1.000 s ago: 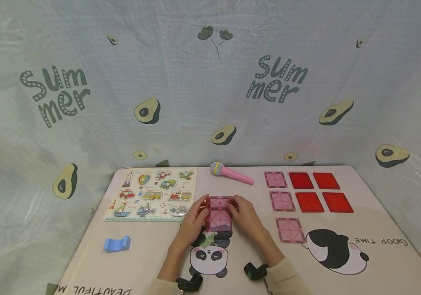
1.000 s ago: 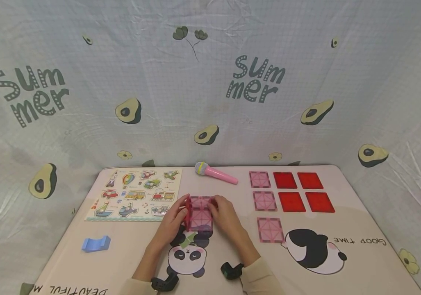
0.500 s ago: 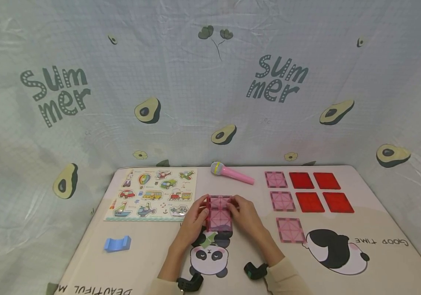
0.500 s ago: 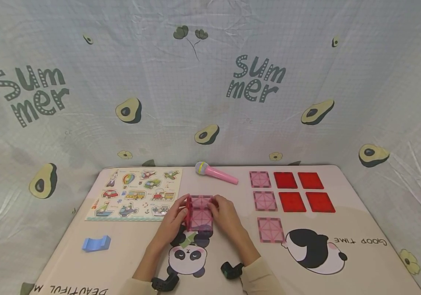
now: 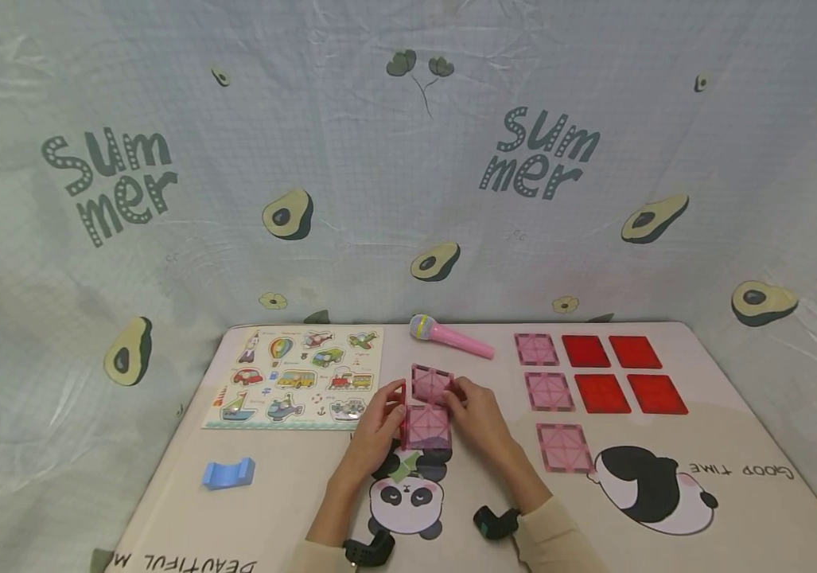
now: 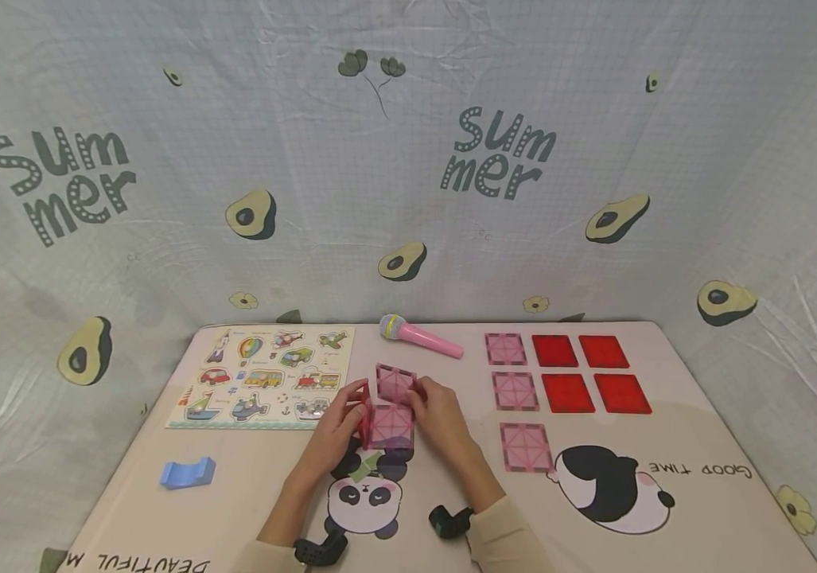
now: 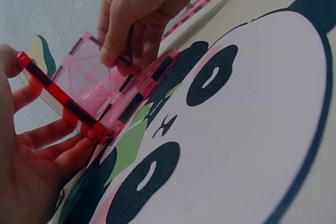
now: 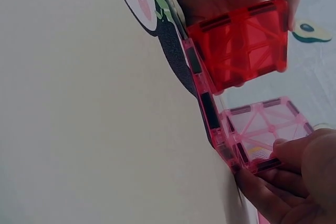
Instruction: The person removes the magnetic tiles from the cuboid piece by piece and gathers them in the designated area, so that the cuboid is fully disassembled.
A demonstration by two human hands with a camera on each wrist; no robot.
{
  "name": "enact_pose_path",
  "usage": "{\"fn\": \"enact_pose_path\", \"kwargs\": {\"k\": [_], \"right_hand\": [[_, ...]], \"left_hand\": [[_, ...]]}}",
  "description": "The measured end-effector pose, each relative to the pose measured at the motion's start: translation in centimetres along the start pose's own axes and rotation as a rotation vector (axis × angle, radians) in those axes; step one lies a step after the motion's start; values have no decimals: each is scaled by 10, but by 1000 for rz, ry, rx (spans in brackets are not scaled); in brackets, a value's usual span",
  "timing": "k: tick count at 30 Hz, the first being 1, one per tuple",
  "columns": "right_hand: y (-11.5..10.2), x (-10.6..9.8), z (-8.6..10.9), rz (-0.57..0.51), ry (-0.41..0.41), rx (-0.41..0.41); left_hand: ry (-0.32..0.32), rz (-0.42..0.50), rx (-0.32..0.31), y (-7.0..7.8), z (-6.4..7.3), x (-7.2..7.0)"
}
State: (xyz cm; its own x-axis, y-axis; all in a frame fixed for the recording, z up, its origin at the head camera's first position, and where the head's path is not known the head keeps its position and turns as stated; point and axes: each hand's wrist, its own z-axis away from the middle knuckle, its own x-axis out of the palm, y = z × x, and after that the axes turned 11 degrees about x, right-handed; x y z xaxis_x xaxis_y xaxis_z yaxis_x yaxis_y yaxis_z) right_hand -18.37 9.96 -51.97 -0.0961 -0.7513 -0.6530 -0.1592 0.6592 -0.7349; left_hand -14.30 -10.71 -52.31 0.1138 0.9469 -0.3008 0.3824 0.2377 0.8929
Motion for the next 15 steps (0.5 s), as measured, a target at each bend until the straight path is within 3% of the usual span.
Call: {"fn": "enact_pose_path", "kwargs": {"k": [15], "right_hand": [[0, -4, -1, 0, -17, 37]], "left_hand": [[-8, 2, -12, 1, 1, -1]]}}
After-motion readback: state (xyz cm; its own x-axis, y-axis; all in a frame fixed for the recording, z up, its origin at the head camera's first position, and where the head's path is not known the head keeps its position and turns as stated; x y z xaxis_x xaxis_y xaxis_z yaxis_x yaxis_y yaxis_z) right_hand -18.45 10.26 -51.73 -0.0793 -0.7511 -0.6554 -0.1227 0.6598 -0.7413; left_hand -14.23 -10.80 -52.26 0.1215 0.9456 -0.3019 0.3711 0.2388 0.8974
